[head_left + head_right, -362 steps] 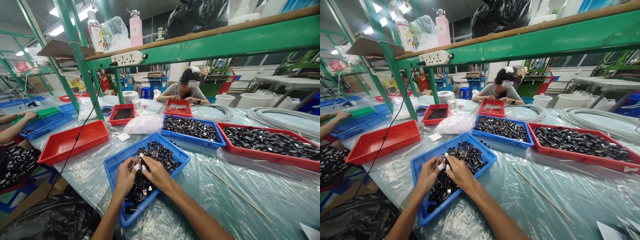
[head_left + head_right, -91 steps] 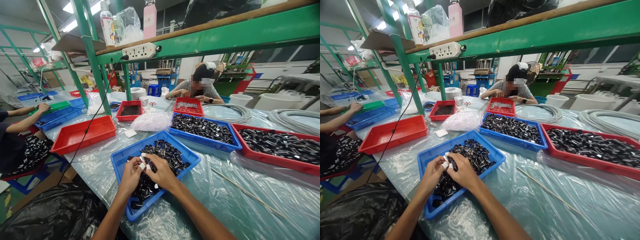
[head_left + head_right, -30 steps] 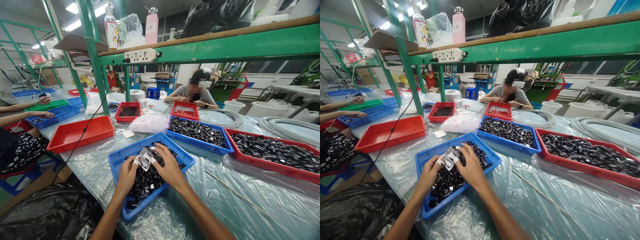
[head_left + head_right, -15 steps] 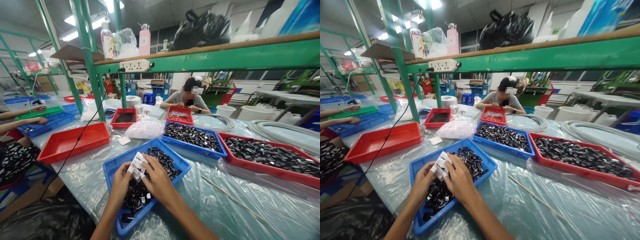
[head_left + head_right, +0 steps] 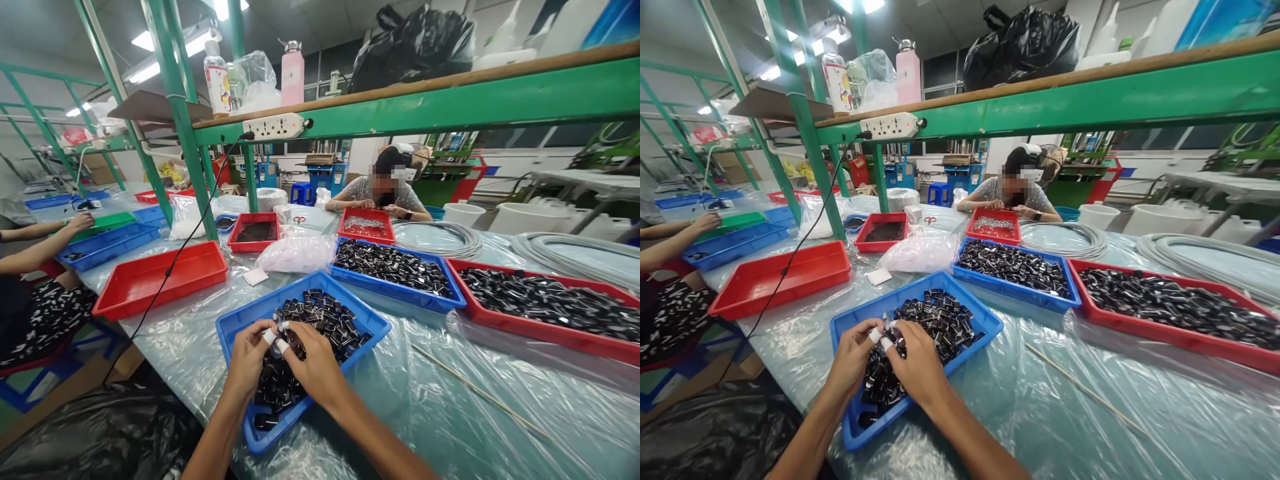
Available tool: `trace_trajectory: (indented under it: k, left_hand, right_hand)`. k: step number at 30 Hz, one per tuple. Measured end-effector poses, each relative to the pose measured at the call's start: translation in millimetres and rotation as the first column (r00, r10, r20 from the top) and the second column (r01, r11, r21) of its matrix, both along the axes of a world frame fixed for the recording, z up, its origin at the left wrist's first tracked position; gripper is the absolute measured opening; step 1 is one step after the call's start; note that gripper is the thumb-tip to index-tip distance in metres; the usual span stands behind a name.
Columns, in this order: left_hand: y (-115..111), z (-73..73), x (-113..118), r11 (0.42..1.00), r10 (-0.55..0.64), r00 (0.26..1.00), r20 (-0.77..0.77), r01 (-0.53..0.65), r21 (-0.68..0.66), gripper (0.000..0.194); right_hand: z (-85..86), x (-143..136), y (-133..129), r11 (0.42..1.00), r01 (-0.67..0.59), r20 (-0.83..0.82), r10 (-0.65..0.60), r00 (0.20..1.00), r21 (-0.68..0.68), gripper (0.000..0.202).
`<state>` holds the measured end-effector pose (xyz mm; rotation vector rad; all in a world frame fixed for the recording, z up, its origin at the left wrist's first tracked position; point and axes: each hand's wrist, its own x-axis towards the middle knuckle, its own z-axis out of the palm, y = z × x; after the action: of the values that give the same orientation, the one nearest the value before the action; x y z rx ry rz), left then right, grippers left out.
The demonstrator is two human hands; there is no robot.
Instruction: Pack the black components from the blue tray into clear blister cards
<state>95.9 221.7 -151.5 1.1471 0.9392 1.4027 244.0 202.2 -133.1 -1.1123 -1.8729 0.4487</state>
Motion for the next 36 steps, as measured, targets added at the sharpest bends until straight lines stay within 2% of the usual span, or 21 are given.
trace_trajectory:
  k: [3, 5, 8, 10, 15, 24, 31, 36]
  left_hand:
    - [-2, 3.3, 0, 0.999, -0.049, 0.998, -0.042, 0.049, -0.014, 0.027]
    - [-4, 4.9, 1, 0.995, -0.096, 0.994, -0.041, 0.095, -0.042, 0.028]
    - [-5, 5.3, 1, 0.986, -0.15, 0.989, -0.016, 0.148, -0.077, 0.028]
    - [-5, 4.7, 2, 0.984, -0.159, 0.987, -0.016, 0.157, -0.087, 0.027]
    - [-5, 2.7, 4, 0.985, -0.113, 0.994, -0.014, 0.11, -0.134, 0.031]
    - [-5, -1.5, 5, 0.985, -0.036, 0.997, 0.066, 0.047, -0.167, 0.036]
    - [-4, -2.6, 4, 0.987, 0.039, 0.997, 0.06, -0.029, -0.156, 0.039]
    - [-4, -0.2, 5, 0.983, 0.119, 0.991, 0.066, -0.108, -0.148, 0.041]
  right_hand:
    - [3.3, 6, 4, 0.987, -0.04, -0.109, 0.023, 0.994, -0.157, 0.011]
    - [6.1, 11, 7, 0.972, -0.089, -0.174, 0.051, 0.983, -0.216, 0.007]
    - [8.6, 15, 8, 0.965, -0.137, -0.213, 0.088, 0.973, -0.226, 0.009]
    - [8.3, 15, 9, 0.969, -0.116, -0.189, 0.075, 0.979, -0.217, 0.019]
    - [3.0, 13, 12, 0.976, -0.092, -0.135, 0.065, 0.989, -0.2, 0.037]
    - [-7.7, 16, 11, 0.992, -0.118, 0.102, 0.113, 0.988, 0.042, 0.032]
    - [-3.1, 11, 10, 0.993, -0.106, 0.027, 0.108, 0.994, -0.058, 0.035]
    - [-2.0, 8, 9, 0.992, -0.107, -0.011, 0.107, 0.994, -0.06, 0.021]
